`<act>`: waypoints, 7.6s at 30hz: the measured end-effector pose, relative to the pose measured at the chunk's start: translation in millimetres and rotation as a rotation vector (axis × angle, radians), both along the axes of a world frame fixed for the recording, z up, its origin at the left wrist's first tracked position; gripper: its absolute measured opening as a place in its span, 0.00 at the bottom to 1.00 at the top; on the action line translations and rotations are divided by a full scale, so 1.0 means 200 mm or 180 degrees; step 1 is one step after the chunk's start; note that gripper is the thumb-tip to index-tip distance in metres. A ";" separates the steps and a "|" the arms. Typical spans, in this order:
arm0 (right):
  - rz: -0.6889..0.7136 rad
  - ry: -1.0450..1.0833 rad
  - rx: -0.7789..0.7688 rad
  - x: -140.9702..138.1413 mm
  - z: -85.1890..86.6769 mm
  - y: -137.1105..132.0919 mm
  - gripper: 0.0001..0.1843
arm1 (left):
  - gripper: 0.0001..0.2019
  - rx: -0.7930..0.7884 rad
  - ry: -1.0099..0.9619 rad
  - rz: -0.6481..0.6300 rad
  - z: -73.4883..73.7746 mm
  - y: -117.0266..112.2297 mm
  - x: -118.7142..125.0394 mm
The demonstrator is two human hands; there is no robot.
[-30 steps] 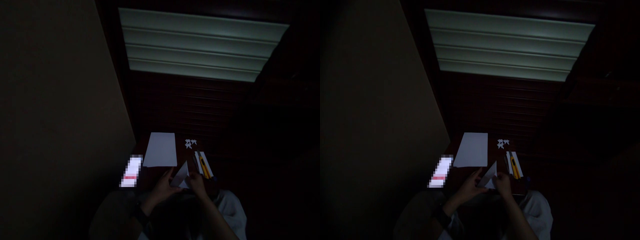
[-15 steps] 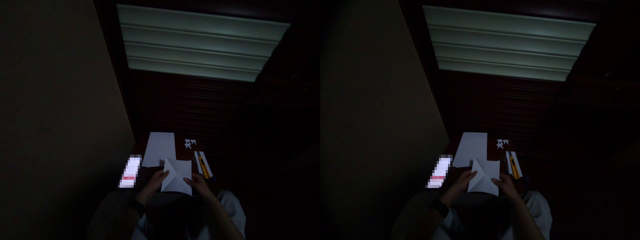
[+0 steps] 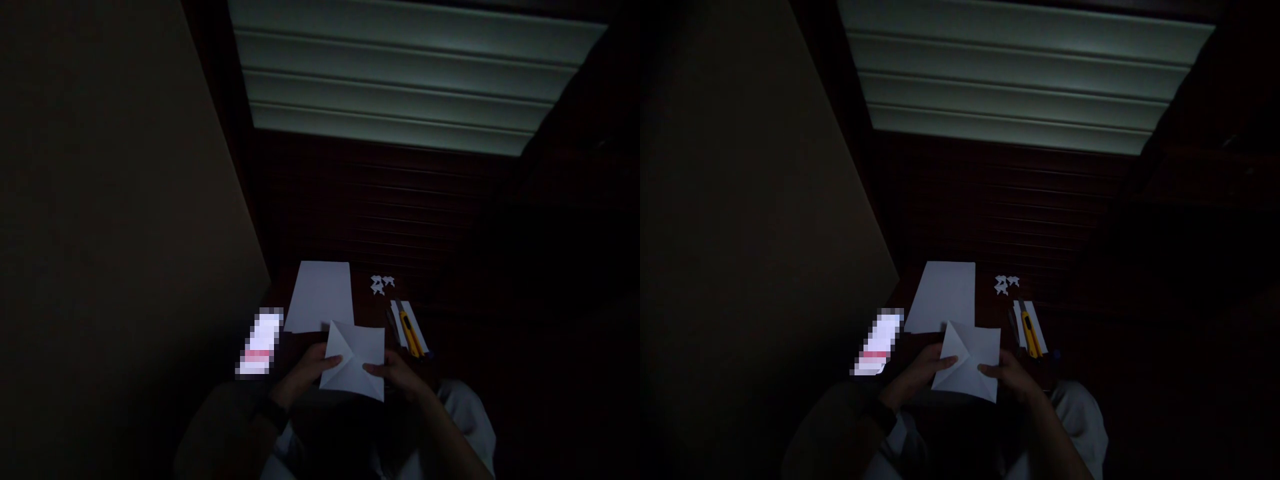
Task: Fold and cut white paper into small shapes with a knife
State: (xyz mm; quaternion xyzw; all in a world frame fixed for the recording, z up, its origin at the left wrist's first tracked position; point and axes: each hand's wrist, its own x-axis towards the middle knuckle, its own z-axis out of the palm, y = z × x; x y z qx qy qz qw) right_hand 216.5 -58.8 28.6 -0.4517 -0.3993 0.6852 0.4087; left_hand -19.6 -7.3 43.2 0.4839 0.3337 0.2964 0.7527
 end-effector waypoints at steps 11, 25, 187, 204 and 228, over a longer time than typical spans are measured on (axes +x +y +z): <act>-0.0053 0.0006 -0.0094 0.02 -0.02 0.00 0.26 | 0.20 0.0053 0.0143 -0.0155 0.00 0.00 0.00; -0.0079 -0.0087 -0.0230 0.03 -0.02 0.05 0.31 | 0.18 -0.0038 0.0284 -0.0292 -0.04 0.07 0.01; -0.1475 -0.1541 0.1569 -0.17 0.61 -0.04 0.09 | 0.11 0.1474 0.0451 0.1522 0.45 -0.18 0.22; -0.1453 -0.1244 0.1443 -0.16 0.58 -0.03 0.10 | 0.10 0.1623 0.0479 0.1401 0.43 -0.16 0.21; -0.1702 -0.0349 0.0534 -0.22 0.51 -0.08 0.17 | 0.10 0.1693 0.0653 0.1720 0.40 -0.16 0.19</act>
